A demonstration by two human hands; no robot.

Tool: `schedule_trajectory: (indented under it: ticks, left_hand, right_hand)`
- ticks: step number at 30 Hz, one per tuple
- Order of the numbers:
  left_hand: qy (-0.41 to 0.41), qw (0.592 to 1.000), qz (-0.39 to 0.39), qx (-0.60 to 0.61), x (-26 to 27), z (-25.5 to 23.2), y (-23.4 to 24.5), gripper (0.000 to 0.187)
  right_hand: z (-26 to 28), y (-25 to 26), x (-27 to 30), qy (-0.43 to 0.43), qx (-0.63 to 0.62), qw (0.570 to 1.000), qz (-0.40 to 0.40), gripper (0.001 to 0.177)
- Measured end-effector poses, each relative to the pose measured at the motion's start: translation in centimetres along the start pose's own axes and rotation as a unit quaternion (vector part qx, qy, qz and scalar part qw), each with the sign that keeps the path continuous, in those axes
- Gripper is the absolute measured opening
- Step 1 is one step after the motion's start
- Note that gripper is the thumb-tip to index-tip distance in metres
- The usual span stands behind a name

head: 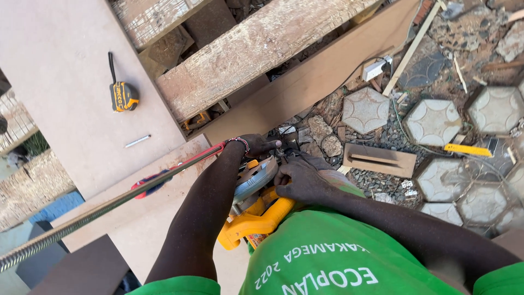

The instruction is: Measuring and cutting a wooden board using a circular saw and clamps on a pallet workbench.

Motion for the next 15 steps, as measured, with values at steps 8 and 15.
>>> schedule_trajectory:
  ticks: [8,15]
  left_hand:
    - [0.000,1.000,0.000,0.015,-2.3,1.7,-0.9,0.096]
    - [0.007,1.000,-0.011,0.003,-1.0,1.1,-0.4,0.095]
  right_hand:
    - [4.8,1.4,-0.7,-0.078,0.182,0.977,0.082,0.066]
    - [4.8,-0.3,-1.8,-0.133,0.244,0.951,0.136,0.100]
Point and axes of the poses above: each hand's wrist, its own x-axis away from the middle knuckle, its own y-axis out of the back of the hand, z = x × y, the point moved 7 cm from there along -x, towards the middle knuckle, and after that the axes turned 5 degrees about -x, right-handed, at the moved point
